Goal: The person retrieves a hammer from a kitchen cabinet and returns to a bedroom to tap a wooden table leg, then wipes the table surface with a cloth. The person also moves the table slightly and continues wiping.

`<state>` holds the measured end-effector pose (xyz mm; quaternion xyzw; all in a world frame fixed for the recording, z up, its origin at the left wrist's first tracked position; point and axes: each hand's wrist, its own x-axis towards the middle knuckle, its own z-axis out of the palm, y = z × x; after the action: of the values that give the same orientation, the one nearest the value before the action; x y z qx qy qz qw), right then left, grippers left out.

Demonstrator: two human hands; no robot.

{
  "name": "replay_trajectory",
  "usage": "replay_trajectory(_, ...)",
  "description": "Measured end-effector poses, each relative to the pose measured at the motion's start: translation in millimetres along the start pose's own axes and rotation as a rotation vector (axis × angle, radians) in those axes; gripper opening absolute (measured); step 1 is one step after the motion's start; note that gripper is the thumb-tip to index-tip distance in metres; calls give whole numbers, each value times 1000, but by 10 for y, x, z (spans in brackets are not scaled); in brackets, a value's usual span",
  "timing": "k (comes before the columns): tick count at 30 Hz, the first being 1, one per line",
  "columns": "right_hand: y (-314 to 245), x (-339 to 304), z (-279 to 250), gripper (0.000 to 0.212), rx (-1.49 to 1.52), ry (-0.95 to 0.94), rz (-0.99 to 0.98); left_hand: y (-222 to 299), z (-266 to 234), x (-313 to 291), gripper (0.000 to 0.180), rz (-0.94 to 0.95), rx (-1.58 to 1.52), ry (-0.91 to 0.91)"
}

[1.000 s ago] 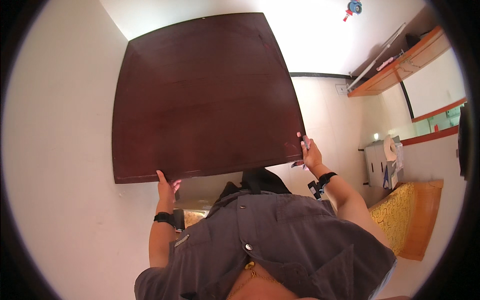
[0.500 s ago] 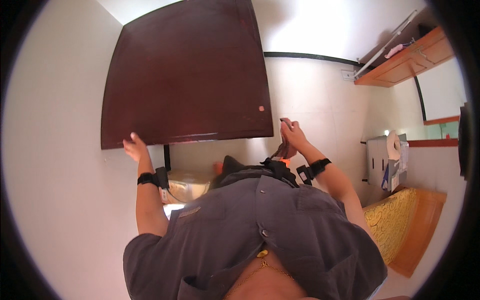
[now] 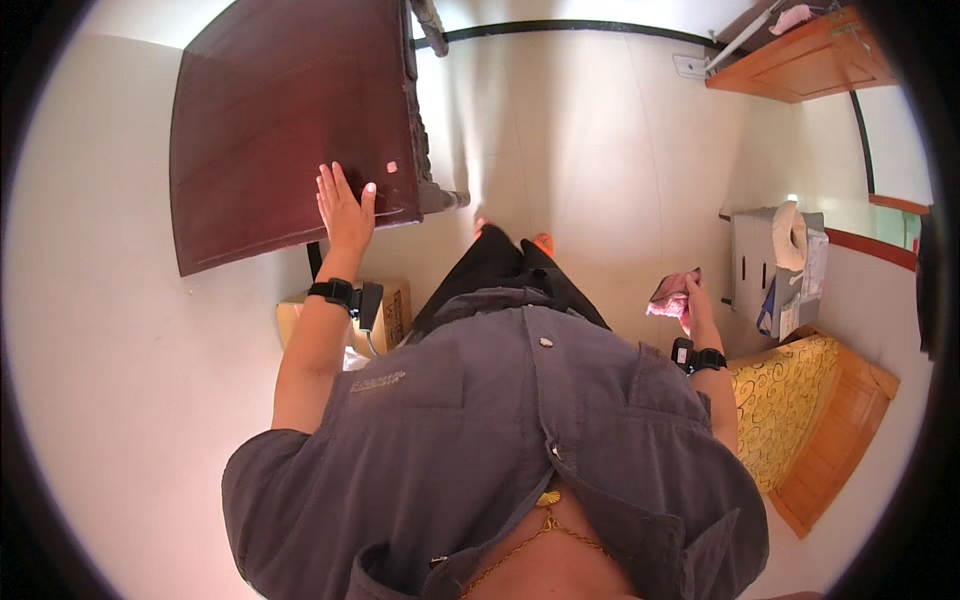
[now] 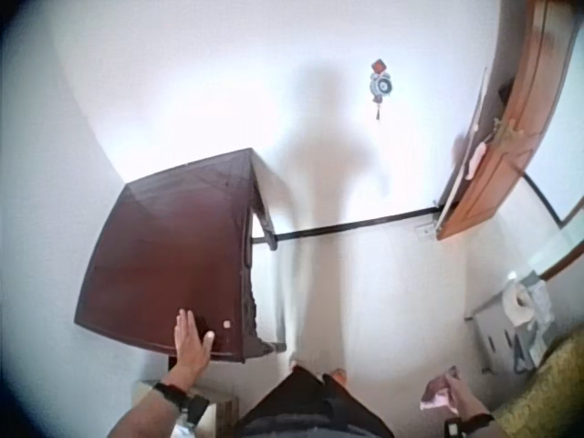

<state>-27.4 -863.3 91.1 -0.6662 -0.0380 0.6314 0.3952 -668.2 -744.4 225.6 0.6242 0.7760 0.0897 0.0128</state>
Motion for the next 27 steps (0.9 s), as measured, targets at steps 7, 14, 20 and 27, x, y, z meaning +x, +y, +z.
replay_trajectory(7, -296, 72, 360, 42, -94, -77, 32, 252, 172, 396, 77, -42, 59, 12)
replay_trajectory(14, -1285, 621, 904, 43, -448, -51, 64, 423, 404, 774, 75, -140, 153, 42)
replay_trajectory(20, -2219, 1367, 1437, 43, -603, -38, -88, 600, 263, 1020, 80, -220, 56, 74)
replay_trajectory(27, -3138, 2033, 2510, 45, -802, -191, -160, 889, 348, 1326, 81, -498, 86, 34)
